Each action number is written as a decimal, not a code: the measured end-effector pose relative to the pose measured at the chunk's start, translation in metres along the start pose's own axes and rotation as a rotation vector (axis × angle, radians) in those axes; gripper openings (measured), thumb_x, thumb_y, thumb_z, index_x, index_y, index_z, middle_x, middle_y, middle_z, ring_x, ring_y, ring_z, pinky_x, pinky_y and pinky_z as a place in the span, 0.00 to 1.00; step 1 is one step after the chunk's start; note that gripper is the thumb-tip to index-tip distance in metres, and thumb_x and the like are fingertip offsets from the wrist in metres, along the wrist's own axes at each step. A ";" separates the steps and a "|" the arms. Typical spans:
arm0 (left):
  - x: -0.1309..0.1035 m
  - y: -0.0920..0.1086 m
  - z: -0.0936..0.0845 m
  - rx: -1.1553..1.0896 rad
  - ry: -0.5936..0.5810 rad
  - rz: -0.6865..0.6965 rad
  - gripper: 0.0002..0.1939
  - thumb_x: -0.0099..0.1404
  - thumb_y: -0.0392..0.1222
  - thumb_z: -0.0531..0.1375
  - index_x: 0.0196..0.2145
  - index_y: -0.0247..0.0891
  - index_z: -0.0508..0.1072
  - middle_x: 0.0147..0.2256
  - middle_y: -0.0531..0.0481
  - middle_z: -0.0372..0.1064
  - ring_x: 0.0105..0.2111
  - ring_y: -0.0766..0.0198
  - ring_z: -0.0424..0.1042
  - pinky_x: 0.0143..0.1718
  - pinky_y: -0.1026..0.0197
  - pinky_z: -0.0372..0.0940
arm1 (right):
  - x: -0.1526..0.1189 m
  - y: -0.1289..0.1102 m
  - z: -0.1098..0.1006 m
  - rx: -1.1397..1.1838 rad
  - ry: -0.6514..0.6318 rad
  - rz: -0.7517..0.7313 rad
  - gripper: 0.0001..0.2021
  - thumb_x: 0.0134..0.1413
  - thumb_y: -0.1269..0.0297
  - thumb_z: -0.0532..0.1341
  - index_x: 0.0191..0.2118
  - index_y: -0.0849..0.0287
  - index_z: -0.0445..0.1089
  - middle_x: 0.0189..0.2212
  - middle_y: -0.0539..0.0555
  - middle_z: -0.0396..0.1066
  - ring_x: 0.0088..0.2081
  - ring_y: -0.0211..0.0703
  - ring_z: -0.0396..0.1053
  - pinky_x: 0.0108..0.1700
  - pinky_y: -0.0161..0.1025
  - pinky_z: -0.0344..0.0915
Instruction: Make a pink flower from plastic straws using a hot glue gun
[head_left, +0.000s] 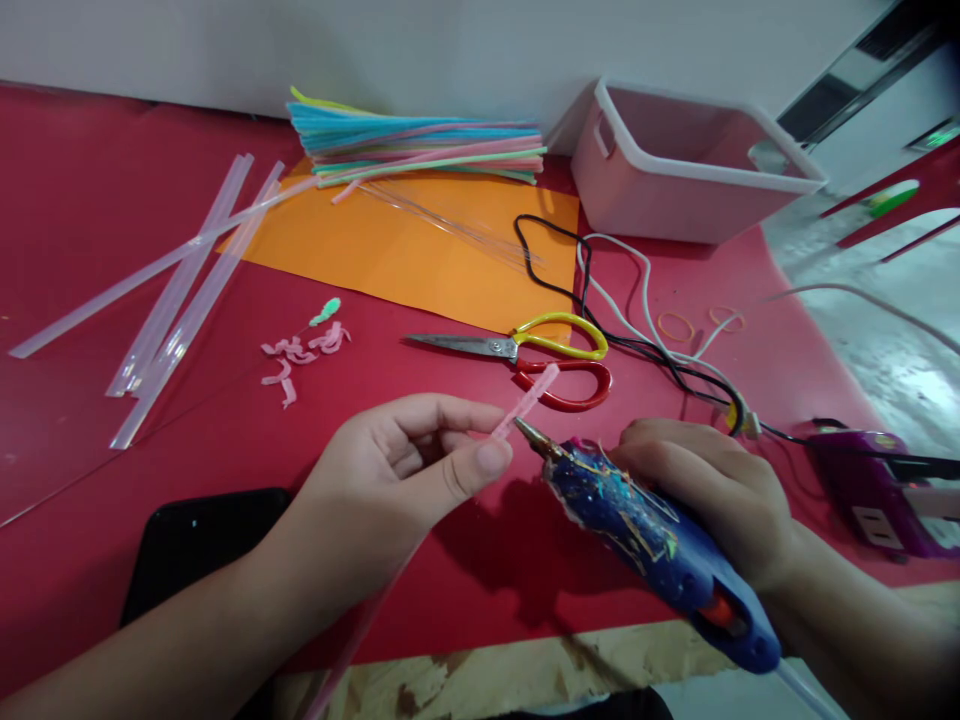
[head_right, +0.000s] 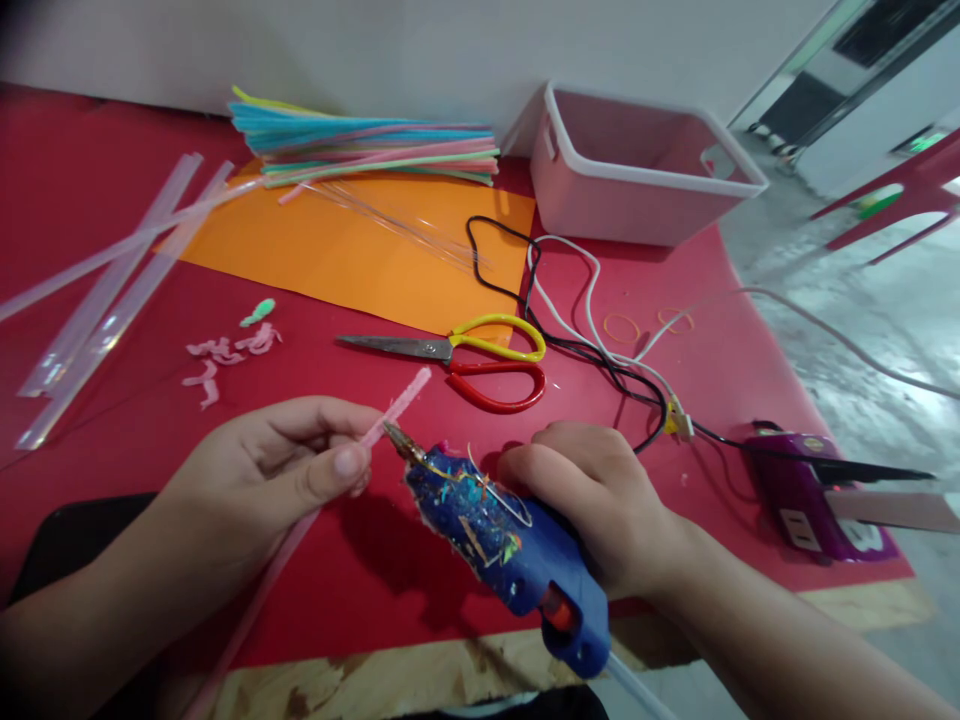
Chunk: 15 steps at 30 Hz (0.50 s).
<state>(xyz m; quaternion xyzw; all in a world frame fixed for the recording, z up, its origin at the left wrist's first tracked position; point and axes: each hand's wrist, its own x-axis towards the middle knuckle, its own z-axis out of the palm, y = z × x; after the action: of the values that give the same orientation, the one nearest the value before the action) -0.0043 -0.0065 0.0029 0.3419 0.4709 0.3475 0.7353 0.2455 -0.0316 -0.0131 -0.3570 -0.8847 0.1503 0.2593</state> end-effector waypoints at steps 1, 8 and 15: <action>0.001 -0.001 -0.001 0.021 0.015 0.005 0.05 0.55 0.38 0.71 0.30 0.38 0.80 0.20 0.58 0.71 0.21 0.75 0.68 0.26 0.76 0.65 | 0.000 0.000 0.000 -0.008 0.017 0.001 0.02 0.60 0.69 0.54 0.39 0.57 0.62 0.21 0.50 0.63 0.21 0.41 0.63 0.24 0.37 0.57; 0.001 -0.006 -0.007 0.046 -0.056 -0.058 0.08 0.63 0.44 0.66 0.32 0.38 0.73 0.18 0.61 0.63 0.13 0.80 0.55 0.14 0.76 0.50 | 0.002 -0.002 -0.004 -0.189 0.073 0.076 0.04 0.63 0.68 0.50 0.38 0.55 0.61 0.20 0.47 0.65 0.20 0.38 0.65 0.25 0.34 0.60; 0.001 -0.004 -0.004 0.067 -0.039 -0.033 0.06 0.62 0.37 0.66 0.38 0.38 0.78 0.29 0.55 0.73 0.20 0.73 0.71 0.22 0.71 0.66 | 0.003 -0.001 -0.006 -0.257 0.086 0.102 0.06 0.63 0.62 0.50 0.35 0.55 0.61 0.18 0.46 0.63 0.18 0.36 0.62 0.21 0.33 0.57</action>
<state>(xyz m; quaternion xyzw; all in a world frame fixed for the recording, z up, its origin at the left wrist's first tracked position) -0.0075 -0.0077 -0.0025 0.3651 0.4735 0.3125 0.7382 0.2465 -0.0296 -0.0066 -0.4379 -0.8655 0.0332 0.2410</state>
